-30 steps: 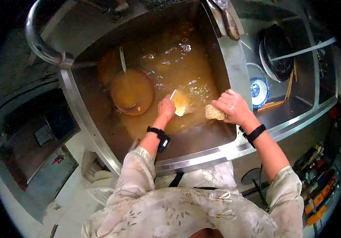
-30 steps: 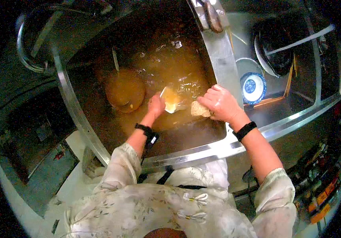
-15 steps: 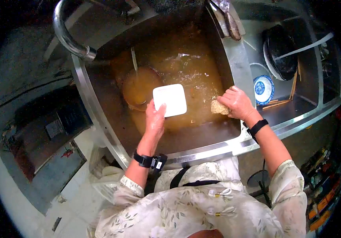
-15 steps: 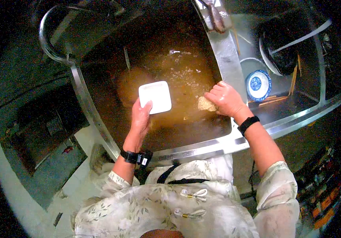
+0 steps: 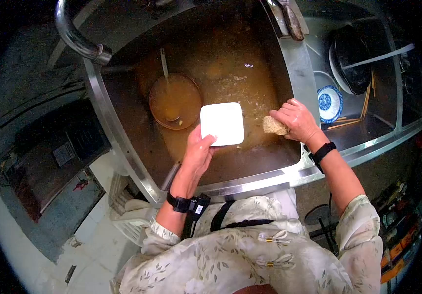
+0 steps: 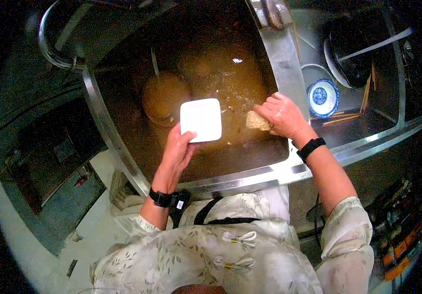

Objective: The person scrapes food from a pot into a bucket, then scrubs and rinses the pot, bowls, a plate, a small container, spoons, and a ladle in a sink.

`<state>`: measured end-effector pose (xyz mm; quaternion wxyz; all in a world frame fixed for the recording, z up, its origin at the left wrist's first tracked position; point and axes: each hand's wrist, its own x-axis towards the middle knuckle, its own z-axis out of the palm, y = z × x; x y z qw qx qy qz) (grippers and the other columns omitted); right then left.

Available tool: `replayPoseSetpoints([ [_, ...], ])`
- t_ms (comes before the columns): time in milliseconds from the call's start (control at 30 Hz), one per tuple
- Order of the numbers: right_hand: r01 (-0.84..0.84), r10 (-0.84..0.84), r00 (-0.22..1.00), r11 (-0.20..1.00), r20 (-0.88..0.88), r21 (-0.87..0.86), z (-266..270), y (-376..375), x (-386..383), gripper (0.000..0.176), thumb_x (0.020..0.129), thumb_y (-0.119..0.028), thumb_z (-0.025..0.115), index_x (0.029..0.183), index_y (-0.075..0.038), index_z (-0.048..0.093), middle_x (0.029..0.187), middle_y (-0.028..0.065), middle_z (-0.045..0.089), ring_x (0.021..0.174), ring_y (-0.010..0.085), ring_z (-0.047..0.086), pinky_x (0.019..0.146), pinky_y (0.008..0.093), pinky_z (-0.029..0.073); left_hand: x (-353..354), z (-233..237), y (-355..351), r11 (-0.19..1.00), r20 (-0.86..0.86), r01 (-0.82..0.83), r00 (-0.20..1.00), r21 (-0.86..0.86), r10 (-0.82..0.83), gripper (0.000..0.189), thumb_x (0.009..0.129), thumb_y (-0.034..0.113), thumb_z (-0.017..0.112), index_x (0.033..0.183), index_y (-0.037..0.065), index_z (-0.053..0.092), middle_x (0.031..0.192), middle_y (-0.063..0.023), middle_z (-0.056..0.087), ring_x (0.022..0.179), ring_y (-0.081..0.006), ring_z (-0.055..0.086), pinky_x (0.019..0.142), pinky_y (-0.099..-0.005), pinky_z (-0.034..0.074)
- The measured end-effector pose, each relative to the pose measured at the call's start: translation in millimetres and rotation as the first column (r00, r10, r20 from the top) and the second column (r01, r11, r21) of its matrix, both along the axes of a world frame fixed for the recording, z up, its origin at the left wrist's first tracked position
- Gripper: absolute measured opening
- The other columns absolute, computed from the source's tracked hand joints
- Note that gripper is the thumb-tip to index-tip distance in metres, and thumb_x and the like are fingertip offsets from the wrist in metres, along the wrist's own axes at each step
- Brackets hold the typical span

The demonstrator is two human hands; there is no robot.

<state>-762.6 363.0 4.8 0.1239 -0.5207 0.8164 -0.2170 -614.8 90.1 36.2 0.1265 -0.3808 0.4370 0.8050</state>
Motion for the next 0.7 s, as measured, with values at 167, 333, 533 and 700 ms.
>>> replayPoseSetpoints([
  [167,0.055,-0.055,0.996,0.998,0.077,0.008,-2,-1,-1,0.044,0.057,-0.016,0.074,0.097,-0.01,0.057,0.075,0.0054,0.058,0.076,0.0245,0.057,0.075,0.0354,0.044,0,6,5,0.994,0.065,0.038,0.997,0.098,-0.045,0.045,0.084,-0.001,0.046,0.129,-0.005,0.042,0.118,-0.0146,0.059,0.104,-0.0268,0.064,0.087,-0.0419,0.057],
  [333,0.262,-0.236,0.888,0.965,0.394,-0.011,33,-38,13,0.04,0.062,-0.029,0.071,0.093,-0.01,0.053,0.083,0.0134,0.062,0.074,0.034,0.058,0.074,0.0404,0.045,5,2,4,0.992,0.105,0.127,0.986,0.011,-0.127,0.048,0.084,-0.001,0.045,0.131,-0.003,0.041,0.119,-0.0154,0.059,0.1,-0.0273,0.065,0.08,-0.0396,0.059],
  [533,0.037,-0.09,0.868,0.992,0.489,0.117,32,-106,21,0.038,0.074,-0.024,0.07,0.101,-0.004,0.053,0.09,0.0169,0.057,0.081,0.0401,0.059,0.07,0.0462,0.05,3,0,9,0.957,0.114,0.267,0.96,-0.114,-0.254,0.051,0.08,-0.007,0.041,0.13,-0.004,0.042,0.116,-0.0154,0.058,0.102,-0.0272,0.062,0.084,-0.0412,0.059],
  [700,0.106,-0.112,0.954,0.994,0.279,0.036,37,-143,16,0.049,0.077,-0.025,0.071,0.115,-0.004,0.05,0.092,0.0191,0.058,0.082,0.0391,0.062,0.068,0.0429,0.052,6,8,12,0.934,0.087,0.297,0.955,-0.197,-0.285,0.044,0.08,-0.002,0.042,0.124,-0.002,0.046,0.102,-0.0141,0.063,0.092,-0.0235,0.063,0.079,-0.034,0.054],
])
